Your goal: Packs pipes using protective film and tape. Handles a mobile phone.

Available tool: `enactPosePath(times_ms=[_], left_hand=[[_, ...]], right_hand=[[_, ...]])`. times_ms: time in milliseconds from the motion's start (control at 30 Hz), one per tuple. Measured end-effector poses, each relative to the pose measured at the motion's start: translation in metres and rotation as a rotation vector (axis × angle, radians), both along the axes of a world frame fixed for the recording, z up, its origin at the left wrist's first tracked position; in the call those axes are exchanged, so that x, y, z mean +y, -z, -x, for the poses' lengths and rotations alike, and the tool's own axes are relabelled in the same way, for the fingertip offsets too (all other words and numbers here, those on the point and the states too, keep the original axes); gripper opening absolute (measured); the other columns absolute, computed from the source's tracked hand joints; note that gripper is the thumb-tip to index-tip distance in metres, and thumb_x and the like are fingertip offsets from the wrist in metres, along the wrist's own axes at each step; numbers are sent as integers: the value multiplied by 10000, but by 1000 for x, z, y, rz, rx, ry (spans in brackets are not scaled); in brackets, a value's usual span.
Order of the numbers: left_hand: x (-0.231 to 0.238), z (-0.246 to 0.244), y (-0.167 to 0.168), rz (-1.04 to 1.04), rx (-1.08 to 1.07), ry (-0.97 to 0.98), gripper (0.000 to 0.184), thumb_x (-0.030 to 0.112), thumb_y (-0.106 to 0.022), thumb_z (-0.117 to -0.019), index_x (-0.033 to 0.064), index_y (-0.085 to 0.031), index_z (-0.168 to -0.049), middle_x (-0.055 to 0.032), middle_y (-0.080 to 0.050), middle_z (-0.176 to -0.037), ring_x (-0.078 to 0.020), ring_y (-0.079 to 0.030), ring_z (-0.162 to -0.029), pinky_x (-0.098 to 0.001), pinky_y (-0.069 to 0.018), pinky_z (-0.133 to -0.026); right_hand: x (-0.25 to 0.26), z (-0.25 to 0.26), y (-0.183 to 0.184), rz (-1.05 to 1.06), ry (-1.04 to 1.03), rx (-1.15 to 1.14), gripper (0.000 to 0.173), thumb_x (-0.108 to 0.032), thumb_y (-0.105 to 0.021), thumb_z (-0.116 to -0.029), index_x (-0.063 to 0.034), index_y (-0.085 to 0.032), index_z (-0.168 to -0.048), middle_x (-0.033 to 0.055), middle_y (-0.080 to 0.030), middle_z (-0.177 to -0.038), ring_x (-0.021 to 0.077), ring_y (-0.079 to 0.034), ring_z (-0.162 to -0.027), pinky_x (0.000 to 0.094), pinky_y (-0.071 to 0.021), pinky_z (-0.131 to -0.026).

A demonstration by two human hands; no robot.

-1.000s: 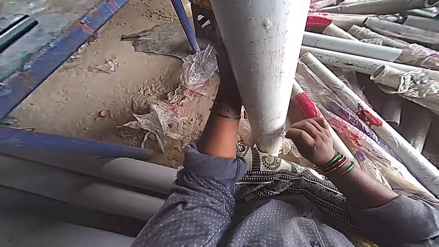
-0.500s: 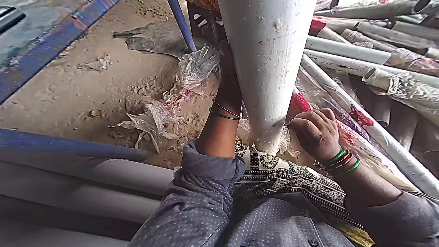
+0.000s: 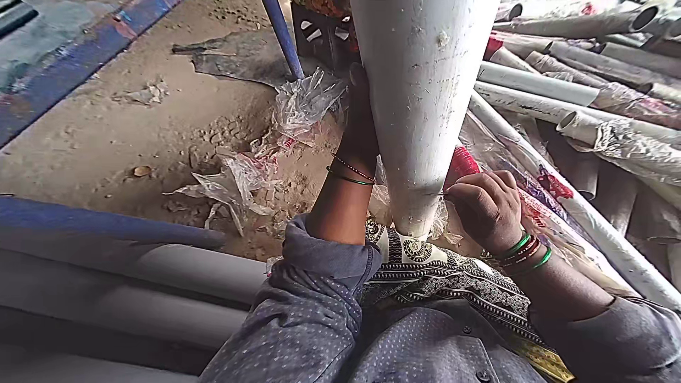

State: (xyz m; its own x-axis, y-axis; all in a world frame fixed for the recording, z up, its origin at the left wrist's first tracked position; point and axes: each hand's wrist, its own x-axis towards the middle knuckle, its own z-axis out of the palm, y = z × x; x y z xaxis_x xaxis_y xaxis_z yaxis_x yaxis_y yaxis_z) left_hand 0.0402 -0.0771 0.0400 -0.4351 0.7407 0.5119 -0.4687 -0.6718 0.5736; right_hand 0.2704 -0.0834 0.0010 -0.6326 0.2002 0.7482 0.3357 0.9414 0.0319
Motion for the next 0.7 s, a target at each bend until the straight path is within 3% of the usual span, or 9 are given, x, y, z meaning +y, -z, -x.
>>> enactPosePath(times_ms=[67, 167, 267, 400, 467, 533, 600, 633, 700], left_hand=[[-1, -2, -2, -16, -23, 21, 626, 668, -170, -1020, 176, -554, -1062, 82, -688, -913, -18, -668, -939, -259, -568, -841], [-6, -4, -4, 65, 6, 16, 678, 695, -96, -1004, 167, -506, -1116, 88, -652, -928, -1, -643, -948, -243, -557, -846], [-8, -5, -4, 39, -19, 28, 569, 694, -264, -1001, 202, -543, -1064, 109, -696, -901, 4, -678, -921, -244, -579, -822], [-5, -3, -5, 40, 21, -2, 554, 619, -180, -1047, 187, -528, -1064, 103, -679, -901, 4, -665, -924, -239, -570, -836], [-4, -3, -7, 37, 49, -27, 560, 550, -100, -1071, 184, -524, -1071, 107, -663, -909, 14, -649, -937, -229, -557, -848], [-5, -5, -9, 39, 42, -44, 524, 557, -148, -1072, 198, -531, -1071, 126, -681, -903, 31, -659, -933, -219, -561, -853], [-8, -8, -10, 87, 63, -69, 484, 512, -148, -1086, 197, -515, -1064, 134, -671, -894, 45, -655, -916, -205, -559, -845], [-9, -8, -9, 102, 75, -60, 476, 567, -221, -1066, 190, -512, -1085, 138, -674, -911, 48, -655, -927, -205, -558, -852], [-11, -8, -4, 115, 121, -26, 646, 751, -405, -926, 161, -498, -1172, 141, -675, -977, 47, -649, -975, -206, -547, -883]], right_hand=[[2, 9, -17, -32, -3, 47, 121, -137, -551, -1019, -74, -645, -977, 120, -689, -862, 243, -647, -805, 388, -447, -778], [5, 13, -16, -99, -5, 21, 99, -134, -557, -1009, -76, -633, -983, 120, -679, -856, 258, -643, -799, 401, -443, -763], [3, 3, 7, -103, 25, -38, 107, -129, -537, -1014, -94, -627, -970, 104, -677, -837, 260, -641, -789, 408, -444, -757], [-2, -6, 21, -36, 31, -104, 142, -147, -540, -1015, -119, -662, -947, 92, -682, -816, 256, -649, -770, 423, -451, -749], [-3, -1, 7, -11, -4, -36, 136, -150, -556, -1014, -103, -661, -942, 95, -688, -834, 241, -642, -784, 398, -441, -769], [-3, 5, -14, 14, -21, 58, 125, -163, -548, -1034, -74, -614, -977, 119, -668, -863, 232, -637, -819, 366, -454, -792], [-2, 7, -27, 170, 7, 173, 174, -183, -535, -1062, -20, -579, -1021, 125, -626, -894, 155, -628, -854, 261, -505, -805], [-2, 7, -28, 317, 22, 257, 207, -186, -518, -1069, 15, -566, -1053, 102, -608, -898, 88, -605, -831, 210, -501, -780], [3, 7, -23, 660, 28, 475, 220, -261, -473, -1090, -50, -518, -1133, -64, -553, -849, -37, -535, -701, 156, -475, -655]])
